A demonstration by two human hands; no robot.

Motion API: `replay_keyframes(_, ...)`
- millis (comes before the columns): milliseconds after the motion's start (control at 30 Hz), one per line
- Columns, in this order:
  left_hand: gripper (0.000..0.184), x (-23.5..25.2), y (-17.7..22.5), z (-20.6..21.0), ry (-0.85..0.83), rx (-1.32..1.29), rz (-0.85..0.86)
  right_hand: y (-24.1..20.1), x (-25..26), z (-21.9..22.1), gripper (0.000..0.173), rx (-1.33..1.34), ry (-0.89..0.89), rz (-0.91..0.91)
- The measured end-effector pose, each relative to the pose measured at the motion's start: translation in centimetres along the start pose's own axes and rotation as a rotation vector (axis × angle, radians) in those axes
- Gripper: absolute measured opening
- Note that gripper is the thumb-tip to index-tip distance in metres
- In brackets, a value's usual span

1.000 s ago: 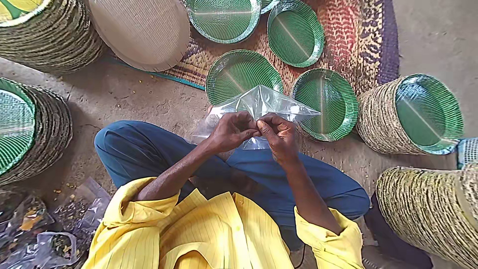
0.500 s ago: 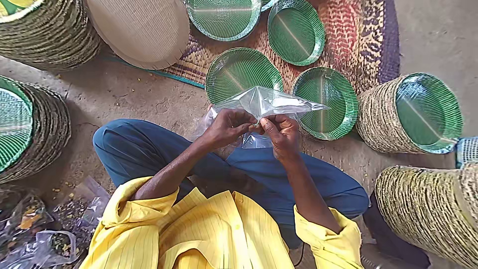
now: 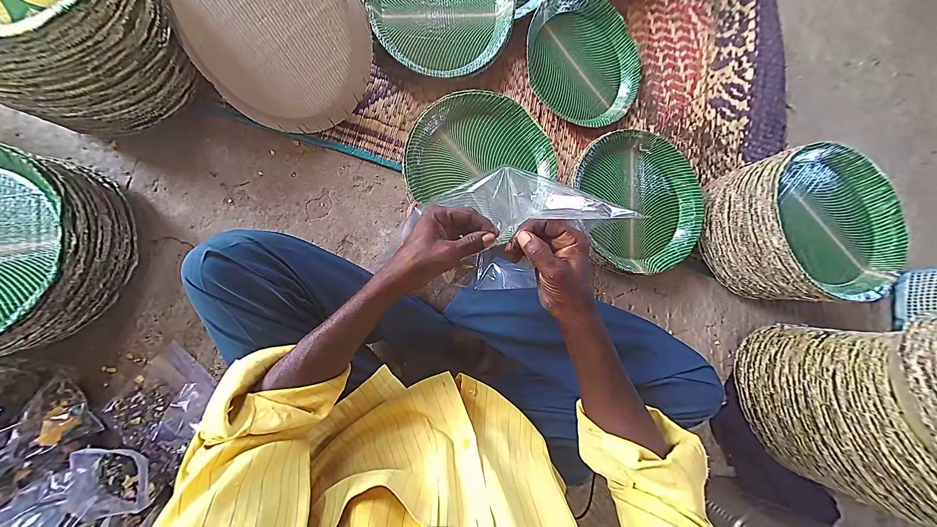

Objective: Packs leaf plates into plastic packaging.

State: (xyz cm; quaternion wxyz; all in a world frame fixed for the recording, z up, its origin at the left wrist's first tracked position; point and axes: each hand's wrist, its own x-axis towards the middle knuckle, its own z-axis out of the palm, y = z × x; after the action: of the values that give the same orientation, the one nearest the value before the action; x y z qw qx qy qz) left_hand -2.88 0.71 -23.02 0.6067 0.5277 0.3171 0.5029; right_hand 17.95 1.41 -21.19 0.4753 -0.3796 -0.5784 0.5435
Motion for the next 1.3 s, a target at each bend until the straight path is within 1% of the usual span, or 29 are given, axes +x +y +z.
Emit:
replay_keyframes(233, 0.009, -0.1, 0.1, -0.3, 0.020, -0.060, -0.035, -0.1, 0.1, -0.4, 0.017, 0.034, -0.016, 0.031)
replay_keyframes(367, 0.009, -0.1, 0.0, -0.5, 0.086, -0.050, -0.021, 0.0, 0.4, -1.0, 0.018, 0.085, -0.026, 0.029)
replay_keyframes(433, 0.009, 0.0, 0.0, -0.8, 0.133, -0.009, 0.036, -0.3, 0.4, -1.2, 0.018, 0.106, -0.009, 0.031)
replay_keyframes(567, 0.008, 0.1, 0.2, -2.1, 0.289, 0.086, 0.141, -1.0, 0.5, -2.4, 0.018, 0.147, 0.060, 0.008)
replay_keyframes(633, 0.006, 0.2, 0.2, -3.1, 0.384, 0.233, 0.215, -1.4, 0.7, -3.1, 0.018, 0.177, 0.089, -0.003)
replay_keyframes(700, 0.010, 0.2, 0.1, -4.2, 0.455, 0.389, 0.303, -1.5, 0.7, -3.9, 0.017, 0.221, 0.121, -0.016)
replay_keyframes(767, 0.011, 0.2, 0.2, -4.8, 0.506, 0.451, 0.360, -1.7, 0.7, -4.6, 0.016, 0.253, 0.141, -0.022)
replay_keyframes(833, 0.009, 0.1, 0.5, -4.9, 0.546, 0.471, 0.382, -1.8, 0.7, -5.2, 0.016, 0.282, 0.149, -0.027)
replay_keyframes(967, 0.005, 0.0, 0.9, -4.5, 0.538, 0.431, 0.388, -1.9, 0.5, -5.0, 0.017, 0.306, 0.112, -0.031)
replay_keyframes(1033, 0.003, -0.1, 0.9, -3.8, 0.518, 0.357, 0.358, -1.9, 0.3, -4.2, 0.014, 0.256, 0.048, 0.004)
replay_keyframes(1133, 0.006, -0.3, 0.9, -2.5, 0.471, 0.242, 0.286, -1.2, 0.0, -2.1, 0.008, 0.134, -0.056, 0.081)
replay_keyframes(1167, 0.007, -0.4, 0.8, -2.0, 0.451, 0.210, 0.261, -0.9, 0.0, -1.4, 0.008, 0.112, -0.101, 0.099)
replay_keyframes(1233, 0.006, -0.8, 0.8, -0.9, 0.404, 0.180, 0.217, -0.5, 0.0, 0.0, 0.023, 0.079, -0.185, 0.126)
replay_keyframes(1300, 0.007, -1.0, 0.5, 0.3, 0.362, 0.186, 0.186, -0.6, -0.1, 1.1, 0.037, 0.036, -0.217, 0.181)
